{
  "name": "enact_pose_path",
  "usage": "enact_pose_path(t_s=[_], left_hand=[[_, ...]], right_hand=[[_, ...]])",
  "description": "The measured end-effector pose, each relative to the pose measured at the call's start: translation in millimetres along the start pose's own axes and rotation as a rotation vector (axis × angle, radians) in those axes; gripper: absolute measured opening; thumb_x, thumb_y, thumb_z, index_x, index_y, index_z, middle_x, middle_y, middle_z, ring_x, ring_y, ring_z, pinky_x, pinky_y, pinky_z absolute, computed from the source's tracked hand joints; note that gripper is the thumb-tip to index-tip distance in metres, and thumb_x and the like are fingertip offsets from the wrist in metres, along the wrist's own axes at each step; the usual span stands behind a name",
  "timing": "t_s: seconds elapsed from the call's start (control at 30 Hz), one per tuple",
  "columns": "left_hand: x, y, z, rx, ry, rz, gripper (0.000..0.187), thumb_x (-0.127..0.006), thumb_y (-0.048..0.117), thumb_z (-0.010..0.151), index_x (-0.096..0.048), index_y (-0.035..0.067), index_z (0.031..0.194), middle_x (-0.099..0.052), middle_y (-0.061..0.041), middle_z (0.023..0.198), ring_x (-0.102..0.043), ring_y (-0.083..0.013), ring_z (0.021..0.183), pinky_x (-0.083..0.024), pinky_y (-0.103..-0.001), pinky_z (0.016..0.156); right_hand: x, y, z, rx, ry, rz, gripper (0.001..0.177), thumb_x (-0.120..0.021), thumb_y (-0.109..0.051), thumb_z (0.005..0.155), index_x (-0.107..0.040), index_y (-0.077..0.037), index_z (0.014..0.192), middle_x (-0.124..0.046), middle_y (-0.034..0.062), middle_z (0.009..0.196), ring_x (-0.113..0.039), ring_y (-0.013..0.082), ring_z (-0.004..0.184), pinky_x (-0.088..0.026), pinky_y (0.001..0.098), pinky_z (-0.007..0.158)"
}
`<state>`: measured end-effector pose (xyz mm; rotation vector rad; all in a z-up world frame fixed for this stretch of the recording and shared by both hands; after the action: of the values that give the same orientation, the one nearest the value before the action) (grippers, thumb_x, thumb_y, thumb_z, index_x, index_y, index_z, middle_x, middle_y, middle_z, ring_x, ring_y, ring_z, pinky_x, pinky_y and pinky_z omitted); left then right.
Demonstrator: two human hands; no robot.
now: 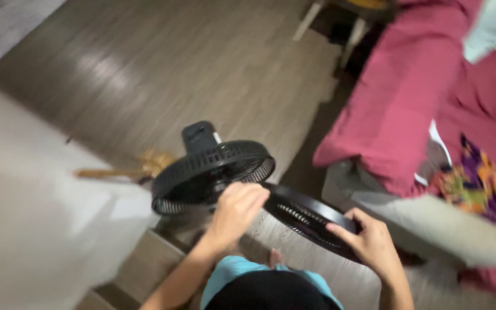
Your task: The person disassembles a black electric fan by removing the front grille and fan blade, then reassembles it by placing the blade back and securing the grille. The task is performed on the floor in a bedroom.
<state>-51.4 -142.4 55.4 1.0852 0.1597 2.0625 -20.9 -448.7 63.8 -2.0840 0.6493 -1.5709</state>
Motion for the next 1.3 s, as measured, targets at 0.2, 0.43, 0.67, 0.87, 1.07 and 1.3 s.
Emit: enact_pose_path(t_s=[0.2,0.43,0.67,0.87,1.07,1.3], left_hand=[[-121,-41,-63,0.846,-0.601,-0.556,0.031,-0.052,0.028,0.102,-0.077,0.009,0.106,-0.078,-0.017,0.086,-0.074,-0.0252,0.079,-0.056,-0.037,0.077],[-245,-67,-108,1.584,-0.815,-1.312,0.023,-0.055,0.039,0.099,-0.063,0.021,0.11,-0.071,0.001,0.107,-0.073,-0.0149,0.088,-0.059,-0.038,0.079],[-363,-44,-171,1.355,-0.943,-1.302,0.014,-0.067,0.006,0.089,-0.069,0.001,0.102,-0.072,-0.006,0.088,-0.068,-0.015,0.074,-0.058,-0.03,0.065],[-483,-68,-254,0.91,-0.872,-0.735,0.027,-0.074,0.013,0.086,-0.066,0.002,0.109,-0.074,-0.011,0.095,-0.07,-0.0272,0.085,-0.055,-0.04,0.076],[-598,-81,-336,0.381,-0.968,-0.484,0.06,-0.073,0.01,0.081,-0.048,0.0,0.134,-0.064,-0.029,0.121,-0.061,-0.0482,0.114,-0.047,-0.05,0.098],[-722,-128,-429,0.185,-1.558,-0.202,0.041,-0.066,0.026,0.088,-0.068,0.006,0.124,-0.067,-0.025,0.123,-0.062,-0.0426,0.119,-0.049,-0.047,0.101]], right_hand=[[-60,26,-25,-0.211,0.246,0.15,0.031,-0.083,-0.028,0.08,-0.077,-0.005,0.1,-0.066,0.0153,0.067,-0.059,0.0253,0.058,-0.051,0.0371,0.059],[-137,44,-66,0.005,0.489,0.084,0.038,-0.077,-0.01,0.071,-0.073,-0.008,0.109,-0.071,0.0155,0.096,-0.066,0.0361,0.092,-0.054,0.0434,0.081],[-230,109,-89,-0.404,0.309,0.416,0.027,-0.073,-0.023,0.087,-0.067,-0.009,0.11,-0.068,0.0162,0.094,-0.068,0.0357,0.09,-0.054,0.0446,0.081],[-353,246,-58,-0.474,0.367,0.225,0.021,-0.065,-0.021,0.087,-0.065,-0.01,0.105,-0.069,0.0145,0.103,-0.066,0.0385,0.098,-0.052,0.05,0.079],[-486,401,-1,-0.439,0.602,0.082,0.019,-0.06,-0.014,0.087,-0.064,-0.01,0.106,-0.071,0.015,0.095,-0.069,0.0372,0.09,-0.055,0.0495,0.074],[-604,524,32,-0.556,0.347,0.051,0.019,-0.062,-0.018,0.083,-0.064,-0.008,0.099,-0.071,0.0169,0.091,-0.07,0.038,0.088,-0.056,0.0487,0.075]])
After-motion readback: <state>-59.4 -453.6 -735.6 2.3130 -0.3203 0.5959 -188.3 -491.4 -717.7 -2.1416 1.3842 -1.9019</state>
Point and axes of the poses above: each hand's wrist, its own z-axis towards the middle knuckle, its own x-axis out of the back of the hand, y = z × x, the point moved 3 cm from there along z, towards the middle knuckle
